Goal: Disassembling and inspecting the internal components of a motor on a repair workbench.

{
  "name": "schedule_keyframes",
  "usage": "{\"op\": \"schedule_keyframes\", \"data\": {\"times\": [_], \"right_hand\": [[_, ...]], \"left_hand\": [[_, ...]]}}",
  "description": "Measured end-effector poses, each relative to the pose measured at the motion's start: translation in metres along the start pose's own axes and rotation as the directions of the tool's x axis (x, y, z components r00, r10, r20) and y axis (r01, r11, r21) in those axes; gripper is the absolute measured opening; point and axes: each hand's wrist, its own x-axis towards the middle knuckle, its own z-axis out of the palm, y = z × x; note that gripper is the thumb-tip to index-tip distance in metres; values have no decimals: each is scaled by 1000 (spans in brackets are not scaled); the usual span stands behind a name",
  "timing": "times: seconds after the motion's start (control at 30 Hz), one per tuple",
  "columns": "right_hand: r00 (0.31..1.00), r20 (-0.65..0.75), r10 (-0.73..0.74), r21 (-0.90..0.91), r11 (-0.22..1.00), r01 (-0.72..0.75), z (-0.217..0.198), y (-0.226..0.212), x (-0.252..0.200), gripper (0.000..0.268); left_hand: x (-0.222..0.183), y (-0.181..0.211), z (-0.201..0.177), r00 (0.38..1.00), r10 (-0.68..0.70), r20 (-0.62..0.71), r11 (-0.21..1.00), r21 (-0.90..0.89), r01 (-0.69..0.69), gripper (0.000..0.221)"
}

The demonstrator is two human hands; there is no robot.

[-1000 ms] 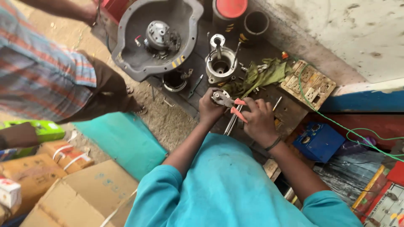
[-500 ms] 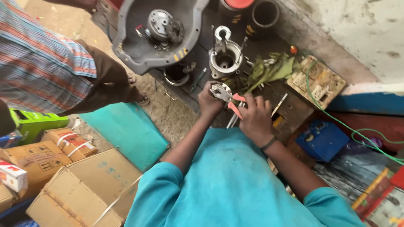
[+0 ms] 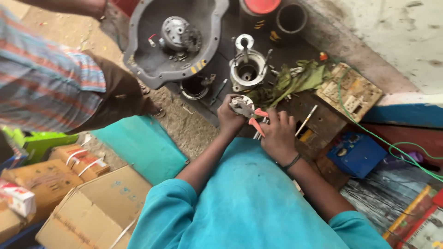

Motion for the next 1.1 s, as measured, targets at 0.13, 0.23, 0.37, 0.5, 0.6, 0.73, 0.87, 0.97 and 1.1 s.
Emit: {"op": "schedule_keyframes", "data": {"times": [0.13, 0.23, 0.37, 0.5, 0.6, 0.73, 0.87, 0.97, 1.1], "right_hand": [[998, 67, -14, 27, 1000, 12, -1, 0, 6, 7], [999, 36, -25, 44, 999, 23, 4, 2, 4, 13], [997, 71, -7, 34, 999, 4, 8, 12, -1, 7], [994, 75, 81, -15, 997, -81, 16, 3, -6, 20], [988, 134, 71, 103, 991, -85, 4, 8, -7, 15], [1000, 1, 1, 99, 995, -1, -21, 10, 2, 36], [997, 63, -34, 92, 995, 28, -16, 24, -5, 57], [994, 106, -1, 124, 992, -12, -16, 31, -9, 57], [983, 182, 16, 207, 977, -54, -26, 38, -12, 55]], "left_hand": [[0, -5, 1, 999, 16, -39, 1000, 15, -16, 42], [-3, -1, -3, 998, 21, -56, 999, 35, -19, 43], [3, -3, 5, 999, 23, -39, 997, 72, -20, 43], [-4, -10, -1, 997, 71, 9, 996, 56, -71, 43], [-8, -22, 7, 996, 67, -54, 998, 20, -66, 40], [-5, -20, 9, 994, 81, -78, 996, -23, -83, 43], [-12, -10, 2, 996, 78, -39, 996, 43, -76, 48], [-12, -11, 1, 997, 81, 0, 996, 37, -81, 44], [-20, -10, -3, 988, 151, 40, 987, 48, -153, 46]]}}
